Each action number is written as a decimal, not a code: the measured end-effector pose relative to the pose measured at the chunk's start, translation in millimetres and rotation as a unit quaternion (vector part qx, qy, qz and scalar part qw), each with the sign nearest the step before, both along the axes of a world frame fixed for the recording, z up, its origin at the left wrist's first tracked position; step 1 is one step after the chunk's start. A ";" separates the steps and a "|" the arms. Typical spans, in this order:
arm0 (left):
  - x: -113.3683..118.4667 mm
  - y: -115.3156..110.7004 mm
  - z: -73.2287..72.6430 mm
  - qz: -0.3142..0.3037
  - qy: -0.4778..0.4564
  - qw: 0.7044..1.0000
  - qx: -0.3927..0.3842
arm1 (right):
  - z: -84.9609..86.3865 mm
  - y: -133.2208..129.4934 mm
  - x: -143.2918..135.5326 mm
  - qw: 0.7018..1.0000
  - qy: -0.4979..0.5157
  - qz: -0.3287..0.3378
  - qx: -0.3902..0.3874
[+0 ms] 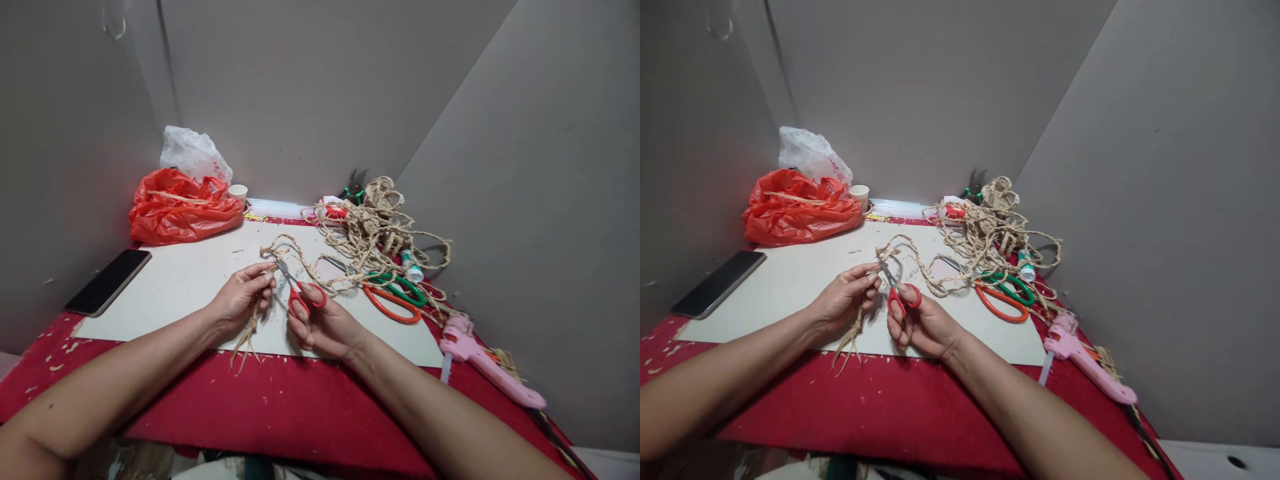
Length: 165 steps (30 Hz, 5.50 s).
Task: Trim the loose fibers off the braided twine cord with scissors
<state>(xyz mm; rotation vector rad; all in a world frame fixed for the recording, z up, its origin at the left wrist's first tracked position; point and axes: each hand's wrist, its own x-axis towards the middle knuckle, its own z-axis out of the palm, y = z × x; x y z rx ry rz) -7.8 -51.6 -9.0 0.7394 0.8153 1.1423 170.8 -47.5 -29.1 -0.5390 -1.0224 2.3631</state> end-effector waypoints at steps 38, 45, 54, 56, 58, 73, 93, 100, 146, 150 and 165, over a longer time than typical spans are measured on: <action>-4.0 3.6 0.6 0.026 -0.007 0.999 0.027 | -10.4 -2.4 -5.6 0.993 0.087 0.077 0.003; -2.6 3.1 0.7 0.023 0.011 0.999 0.031 | -6.5 -1.1 -5.7 0.992 0.104 0.072 -0.015; -0.8 2.9 -1.7 0.027 0.007 0.999 0.026 | -7.8 -3.1 -9.7 0.993 0.106 0.038 -0.031; -0.6 3.1 -1.9 0.029 0.007 0.999 0.026 | -8.6 -3.5 -10.2 0.993 0.109 0.030 -0.034; -0.5 3.3 -1.9 0.032 0.006 0.999 0.024 | -9.5 -3.7 -10.5 0.993 0.112 0.024 -0.038; -1.5 1.7 0.7 0.043 -0.003 0.999 0.018 | -9.7 -1.6 -9.3 0.995 0.093 -0.015 -0.013; -2.5 0.7 1.2 0.001 -0.043 0.999 0.019 | -8.1 -2.9 -8.5 0.984 0.162 0.010 -0.070; -4.9 4.2 4.1 0.015 -0.040 0.999 -0.012 | 6.2 -4.3 -0.9 0.996 0.086 -0.024 0.026; -9.1 9.4 1.5 -0.001 -0.048 0.999 -0.012 | -0.5 11.3 13.6 0.975 -0.120 -0.004 0.188; -12.1 11.5 3.0 -0.011 -0.044 0.999 -0.029 | 4.7 12.0 15.1 0.934 -0.209 -0.042 0.287; -5.3 7.2 -15.7 0.065 0.289 0.941 0.164 | 6.9 19.8 20.1 0.751 -0.373 -0.156 0.522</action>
